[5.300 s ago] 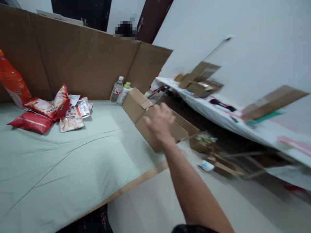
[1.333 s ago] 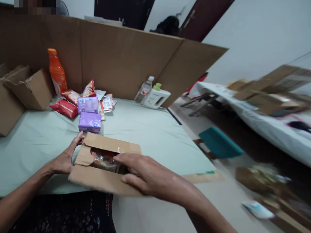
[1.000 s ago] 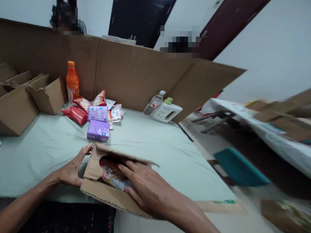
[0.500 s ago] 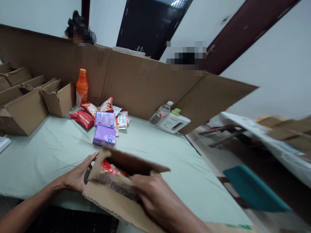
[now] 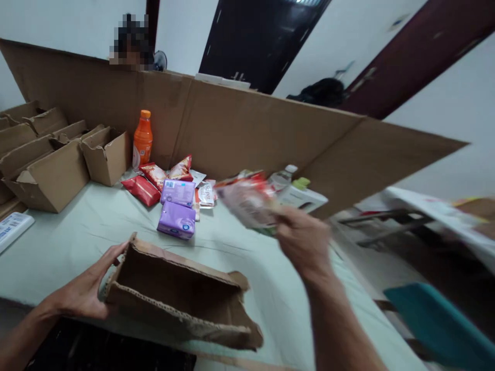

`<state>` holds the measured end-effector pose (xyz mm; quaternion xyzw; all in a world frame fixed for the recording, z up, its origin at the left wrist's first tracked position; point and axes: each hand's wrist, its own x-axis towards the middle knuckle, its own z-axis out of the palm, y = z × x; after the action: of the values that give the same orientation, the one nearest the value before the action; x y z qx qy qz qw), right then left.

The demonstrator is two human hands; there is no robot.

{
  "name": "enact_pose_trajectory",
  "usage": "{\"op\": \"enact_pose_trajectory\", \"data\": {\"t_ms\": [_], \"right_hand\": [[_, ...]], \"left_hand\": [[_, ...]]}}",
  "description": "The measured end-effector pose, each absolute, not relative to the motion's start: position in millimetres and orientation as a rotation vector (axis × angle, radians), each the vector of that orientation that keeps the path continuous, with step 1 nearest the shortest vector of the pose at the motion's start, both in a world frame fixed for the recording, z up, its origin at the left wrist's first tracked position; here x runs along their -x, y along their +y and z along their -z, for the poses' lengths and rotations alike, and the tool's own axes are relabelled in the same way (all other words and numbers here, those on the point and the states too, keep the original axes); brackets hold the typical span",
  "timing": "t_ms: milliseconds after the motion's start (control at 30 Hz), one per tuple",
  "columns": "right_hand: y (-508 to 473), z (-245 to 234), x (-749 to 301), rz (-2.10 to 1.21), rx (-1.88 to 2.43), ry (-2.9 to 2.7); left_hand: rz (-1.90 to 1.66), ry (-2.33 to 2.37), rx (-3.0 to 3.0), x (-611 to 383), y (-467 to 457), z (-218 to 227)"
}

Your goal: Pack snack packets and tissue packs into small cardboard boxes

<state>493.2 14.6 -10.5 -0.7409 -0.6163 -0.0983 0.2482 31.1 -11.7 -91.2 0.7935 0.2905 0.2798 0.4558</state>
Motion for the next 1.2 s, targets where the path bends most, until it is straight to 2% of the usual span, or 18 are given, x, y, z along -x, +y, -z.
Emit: {"op": "enact_pose_trajectory", "data": {"t_ms": [100, 167, 267, 467, 700, 967, 1067, 1200], "right_hand": [[32.2, 40.4, -468.2, 0.145, 2.158, -1.728], [26.8, 51.5, -455.6, 0.214, 2.174, -1.69], [1.3, 57.1, -440.0, 0.354, 1.977, -1.604], [9.5, 89.3, -406.7, -0.319, 1.706, -1.845], [96.2, 121.6, -366.3, -0.369, 1.731, -1.947], [56.9, 112.7, -364.8, -0.539, 1.663, -1.978], [56.6, 121.9, -367.8, -0.428, 1.629, -1.993], [77.0, 144.1, -364.4, 0.037, 1.679, -2.072]], "left_hand": [[-0.677, 0.771, -1.907, -22.6, -10.4, 96.6], [-0.653, 0.792, -1.89, -21.6, -10.0, 102.2], [-0.628, 0.794, -1.861, -18.9, -8.9, 108.5], [-0.429, 0.785, -1.811, 19.5, 6.3, 109.6], [-0.421, 0.748, -1.786, 12.7, 1.8, 106.5], [-0.504, 0.717, -1.839, -11.5, 9.9, 130.6], [-0.552, 0.719, -1.829, -10.1, 13.2, 135.4], [-0.617, 0.801, -1.777, -1.8, 15.0, 125.9]]}}
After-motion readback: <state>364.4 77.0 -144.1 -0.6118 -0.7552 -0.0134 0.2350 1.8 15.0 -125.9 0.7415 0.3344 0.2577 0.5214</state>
